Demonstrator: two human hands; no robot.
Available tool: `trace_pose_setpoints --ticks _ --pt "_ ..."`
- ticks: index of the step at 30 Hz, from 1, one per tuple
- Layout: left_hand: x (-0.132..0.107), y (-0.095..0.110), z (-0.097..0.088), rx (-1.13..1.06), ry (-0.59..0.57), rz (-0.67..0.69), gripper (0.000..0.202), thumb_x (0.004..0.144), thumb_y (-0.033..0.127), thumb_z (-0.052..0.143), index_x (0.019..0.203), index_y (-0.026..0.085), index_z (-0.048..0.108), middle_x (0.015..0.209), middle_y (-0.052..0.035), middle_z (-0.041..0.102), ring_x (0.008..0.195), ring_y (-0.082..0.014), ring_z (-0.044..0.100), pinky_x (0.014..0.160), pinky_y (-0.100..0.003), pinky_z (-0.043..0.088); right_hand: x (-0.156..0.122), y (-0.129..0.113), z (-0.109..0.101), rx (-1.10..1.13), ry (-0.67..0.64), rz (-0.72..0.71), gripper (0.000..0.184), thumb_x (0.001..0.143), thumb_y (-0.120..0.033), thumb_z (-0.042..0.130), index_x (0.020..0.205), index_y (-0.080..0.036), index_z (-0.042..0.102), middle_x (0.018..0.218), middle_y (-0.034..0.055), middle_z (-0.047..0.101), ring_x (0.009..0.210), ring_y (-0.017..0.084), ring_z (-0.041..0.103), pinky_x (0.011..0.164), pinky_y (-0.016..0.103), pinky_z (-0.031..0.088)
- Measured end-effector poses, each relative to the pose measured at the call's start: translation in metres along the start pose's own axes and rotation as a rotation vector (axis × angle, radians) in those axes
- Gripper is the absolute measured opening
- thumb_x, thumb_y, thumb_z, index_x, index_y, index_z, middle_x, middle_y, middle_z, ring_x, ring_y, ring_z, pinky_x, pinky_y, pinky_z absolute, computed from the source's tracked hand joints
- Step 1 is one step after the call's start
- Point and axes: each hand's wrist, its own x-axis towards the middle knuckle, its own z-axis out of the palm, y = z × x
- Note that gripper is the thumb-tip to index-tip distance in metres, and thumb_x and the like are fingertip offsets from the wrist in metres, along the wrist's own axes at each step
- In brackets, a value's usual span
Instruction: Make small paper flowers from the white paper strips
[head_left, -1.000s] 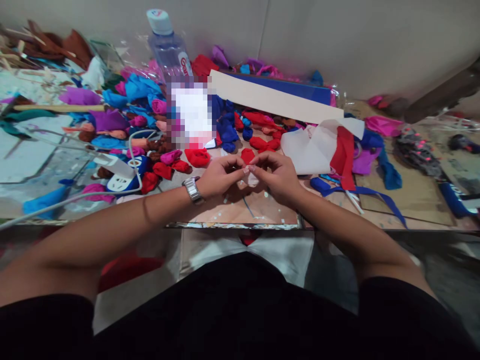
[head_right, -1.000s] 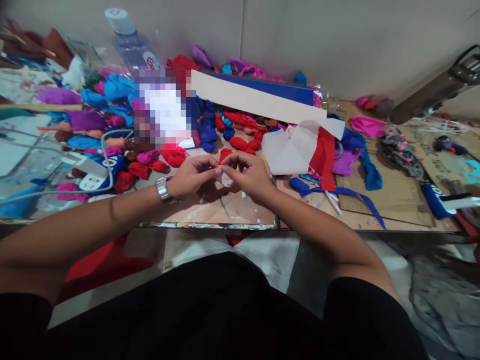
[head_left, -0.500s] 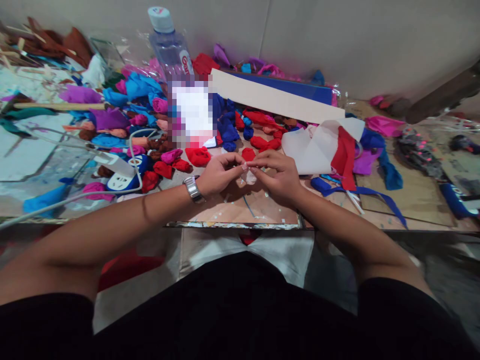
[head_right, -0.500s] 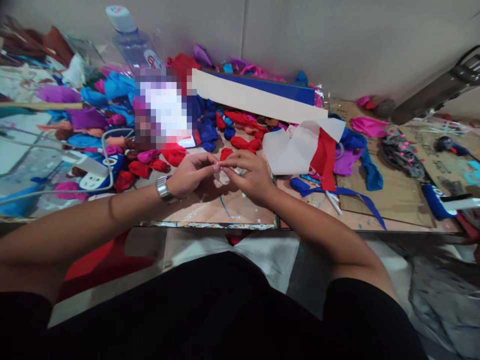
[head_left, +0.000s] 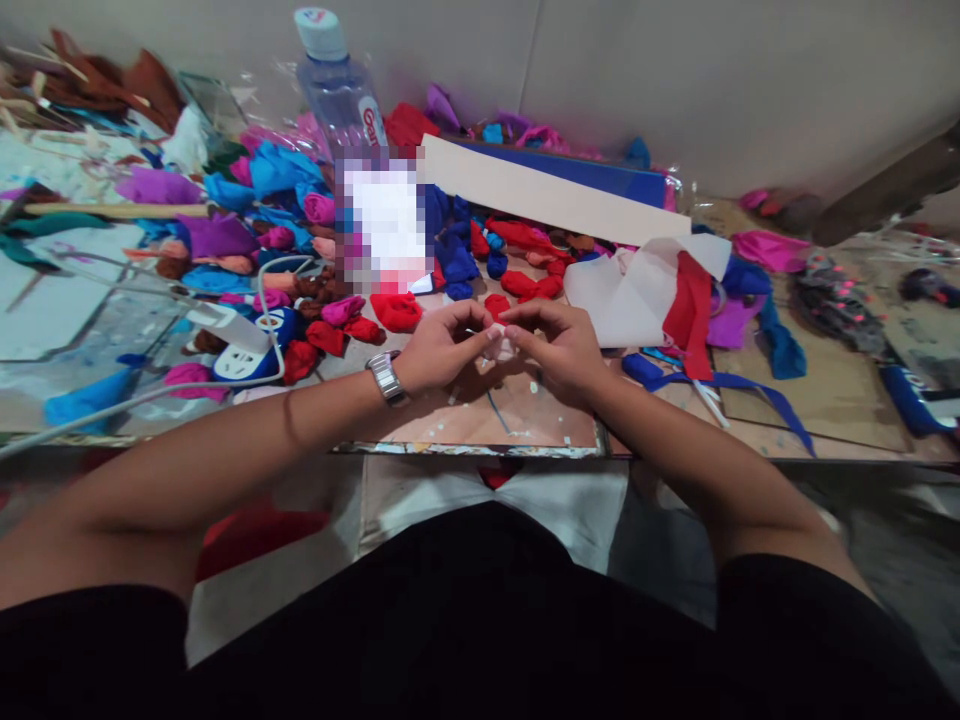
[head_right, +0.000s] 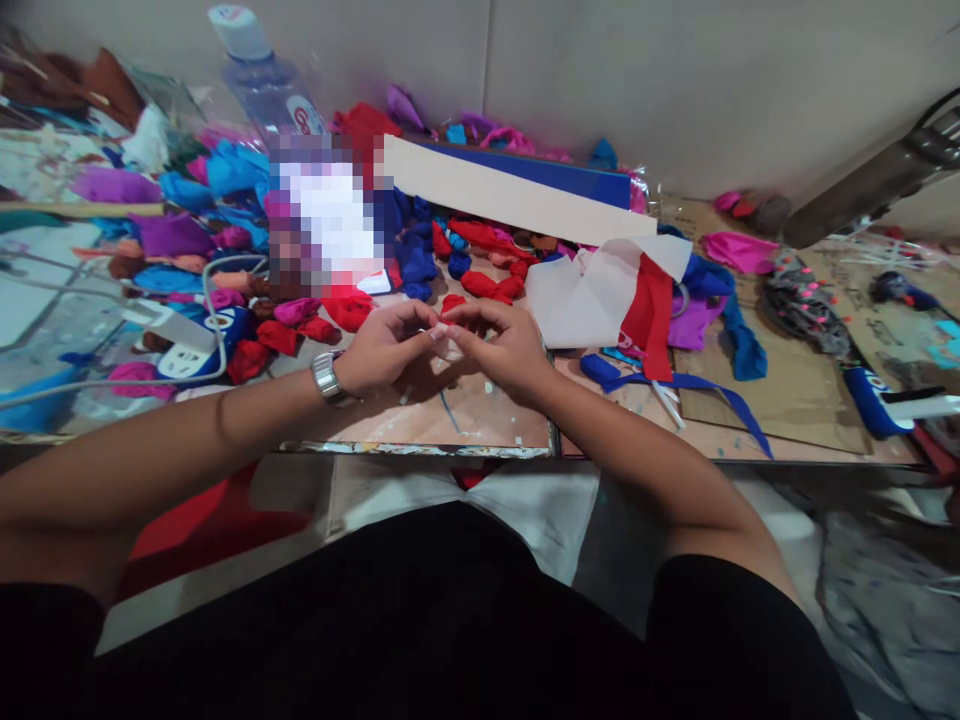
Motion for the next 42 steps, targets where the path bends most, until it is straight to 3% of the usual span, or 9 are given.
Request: trace_pose_setpoints --ticks 5,11,17,23,32,37,42 --pt "0.0 0.002 0.002 -0.051 0.001 -0.041 0.049 0.083 0.063 0.083 0.091 0.017 0.067 0.076 -0.0018 0.068 0.062 -0.0111 0.06 0.058 -0.024 0.048 0.002 0.005 0.004 0.061 -0.014 0.143 0.037 0.083 -0.054 0.087 0.095 -0.02 0.082 0.085 0.0028 0.078 0.073 0.015 0.065 0.067 0.028 0.051" --pt "0.002 0.002 0.003 -0.093 -0.016 -0.082 0.051 0.08 0.064 0.085 0.089 0.017 0.065 0.075 -0.0018 0.068 0.064 -0.0115 0.061 0.061 -0.025 0.049 0.002 0.01 0.007 0.155 -0.01 0.189 0.039 0.077 -0.055 0.09 0.089 -0.02 0.078 0.082 0.0013 0.075 0.072 0.014 0.064 0.065 0.026 0.051" --pt "0.003 -0.006 0.003 -0.091 -0.034 -0.092 0.049 0.08 0.061 0.085 0.09 0.018 0.065 0.075 -0.0014 0.068 0.064 -0.0121 0.061 0.057 -0.024 0.048 0.002 0.012 0.005 0.235 -0.033 0.196 0.038 0.085 -0.054 0.083 0.108 -0.024 0.082 0.098 0.0027 0.079 0.083 0.017 0.069 0.074 0.029 0.057" --pt "0.003 -0.005 0.0 -0.058 -0.019 -0.125 0.041 0.079 0.049 0.088 0.088 0.017 0.064 0.073 -0.0002 0.067 0.061 -0.011 0.06 0.055 -0.023 0.047 0.005 0.011 -0.001 0.13 -0.116 0.131 0.037 0.083 -0.053 0.087 0.109 -0.026 0.085 0.103 0.0045 0.082 0.091 0.02 0.073 0.081 0.033 0.058" --pt "0.005 -0.006 0.0 -0.24 0.0 -0.155 0.054 0.071 0.041 0.095 0.102 0.018 0.057 0.082 0.0001 0.07 0.065 -0.0122 0.068 0.058 -0.024 0.054 0.006 0.019 0.0 0.155 -0.181 0.15 0.052 0.08 -0.055 0.089 0.121 -0.024 0.08 0.099 0.0037 0.079 0.083 0.017 0.069 0.076 0.032 0.057" --pt "0.006 -0.006 -0.002 -0.287 -0.036 -0.167 0.062 0.068 0.039 0.098 0.107 0.019 0.053 0.084 0.0006 0.071 0.072 -0.0133 0.072 0.066 -0.026 0.058 0.006 0.013 -0.003 0.047 -0.182 0.109 0.041 0.086 -0.053 0.085 0.113 -0.022 0.083 0.102 0.0059 0.081 0.086 0.019 0.07 0.077 0.032 0.056" --pt "0.005 -0.006 -0.001 -0.239 -0.073 -0.165 0.058 0.071 0.046 0.096 0.103 0.018 0.057 0.089 -0.0028 0.074 0.074 -0.0137 0.072 0.067 -0.026 0.058 0.006 0.014 0.0 0.163 -0.117 0.185 0.032 0.079 -0.046 0.09 0.098 -0.021 0.085 0.093 0.0042 0.082 0.084 0.019 0.074 0.075 0.03 0.058"
